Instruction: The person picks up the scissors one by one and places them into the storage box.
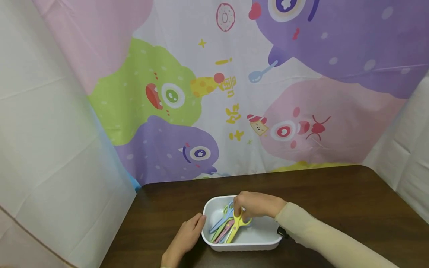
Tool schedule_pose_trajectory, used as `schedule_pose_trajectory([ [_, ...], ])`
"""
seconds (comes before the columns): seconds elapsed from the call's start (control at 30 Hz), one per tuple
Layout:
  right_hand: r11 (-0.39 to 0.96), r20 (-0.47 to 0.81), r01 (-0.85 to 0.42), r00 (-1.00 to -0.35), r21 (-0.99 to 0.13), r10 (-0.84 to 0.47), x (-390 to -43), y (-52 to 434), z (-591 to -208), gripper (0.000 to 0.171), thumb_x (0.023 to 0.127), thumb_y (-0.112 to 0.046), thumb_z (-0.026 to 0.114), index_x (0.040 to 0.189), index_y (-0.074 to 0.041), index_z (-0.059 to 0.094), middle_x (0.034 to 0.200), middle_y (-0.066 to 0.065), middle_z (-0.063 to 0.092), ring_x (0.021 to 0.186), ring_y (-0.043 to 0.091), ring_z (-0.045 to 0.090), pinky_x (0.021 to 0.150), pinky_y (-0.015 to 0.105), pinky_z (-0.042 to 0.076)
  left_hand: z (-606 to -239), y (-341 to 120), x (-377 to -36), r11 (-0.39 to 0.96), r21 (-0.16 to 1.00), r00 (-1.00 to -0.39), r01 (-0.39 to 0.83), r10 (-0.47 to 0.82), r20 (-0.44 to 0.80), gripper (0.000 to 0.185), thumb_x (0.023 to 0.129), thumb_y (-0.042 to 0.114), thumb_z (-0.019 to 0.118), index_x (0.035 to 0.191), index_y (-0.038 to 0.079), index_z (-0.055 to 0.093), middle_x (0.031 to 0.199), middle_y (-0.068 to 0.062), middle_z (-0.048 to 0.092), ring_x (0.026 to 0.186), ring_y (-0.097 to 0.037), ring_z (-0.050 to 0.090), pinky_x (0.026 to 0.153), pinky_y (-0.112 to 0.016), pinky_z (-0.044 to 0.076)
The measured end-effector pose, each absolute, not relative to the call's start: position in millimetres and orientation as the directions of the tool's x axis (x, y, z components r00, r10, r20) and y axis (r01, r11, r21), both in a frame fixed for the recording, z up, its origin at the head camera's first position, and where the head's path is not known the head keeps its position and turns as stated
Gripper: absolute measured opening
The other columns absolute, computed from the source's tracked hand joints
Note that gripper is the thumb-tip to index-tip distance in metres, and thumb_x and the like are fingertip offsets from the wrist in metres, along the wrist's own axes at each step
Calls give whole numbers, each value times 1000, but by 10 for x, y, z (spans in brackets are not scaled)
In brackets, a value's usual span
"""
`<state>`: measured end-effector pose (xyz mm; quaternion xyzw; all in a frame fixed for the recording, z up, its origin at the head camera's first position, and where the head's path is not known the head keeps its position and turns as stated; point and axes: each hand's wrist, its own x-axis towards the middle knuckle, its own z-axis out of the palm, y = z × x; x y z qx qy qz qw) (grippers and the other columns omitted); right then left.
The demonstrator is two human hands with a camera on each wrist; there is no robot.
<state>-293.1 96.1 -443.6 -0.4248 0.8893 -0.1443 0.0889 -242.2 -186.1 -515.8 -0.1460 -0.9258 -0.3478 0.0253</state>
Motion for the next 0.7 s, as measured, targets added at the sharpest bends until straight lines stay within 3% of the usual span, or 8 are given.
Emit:
schedule_pose_trajectory([
  [0.2, 553, 15, -779, -582, -295, -813, -2936, 1014, -4425, 13, 82, -8, 85, 91, -16, 81, 89, -10, 72, 85, 4, 61, 80, 21, 51, -5155, -1865, -2420, 721, 631, -956, 287, 255, 144, 33, 110, 40, 44, 87, 19, 55, 70, 6, 46, 73, -11, 51, 65, -27, 41],
  [0.3, 535, 15, -775, -573, -337, -820, -2940, 1026, -4423, 12, 84, -4, 83, 91, -14, 81, 90, -8, 74, 84, 2, 63, 76, 18, 52, -5162, -1874, -2423, 723, 627, -956, 291, 254, 150, 33, 110, 40, 44, 87, 20, 55, 70, 7, 45, 72, -11, 50, 64, -26, 40],
  [0.7, 600, -78, -672, -635, -434, -768, -2935, 1055, -4427, 7, 91, -7, 78, 91, -13, 80, 89, -7, 74, 75, -1, 58, 70, 17, 51, -5155, -1888, -2408, 722, 628, -955, 289, 265, 134, 35, 111, 41, 43, 87, 19, 55, 70, 7, 44, 69, -9, 49, 63, -25, 40],
])
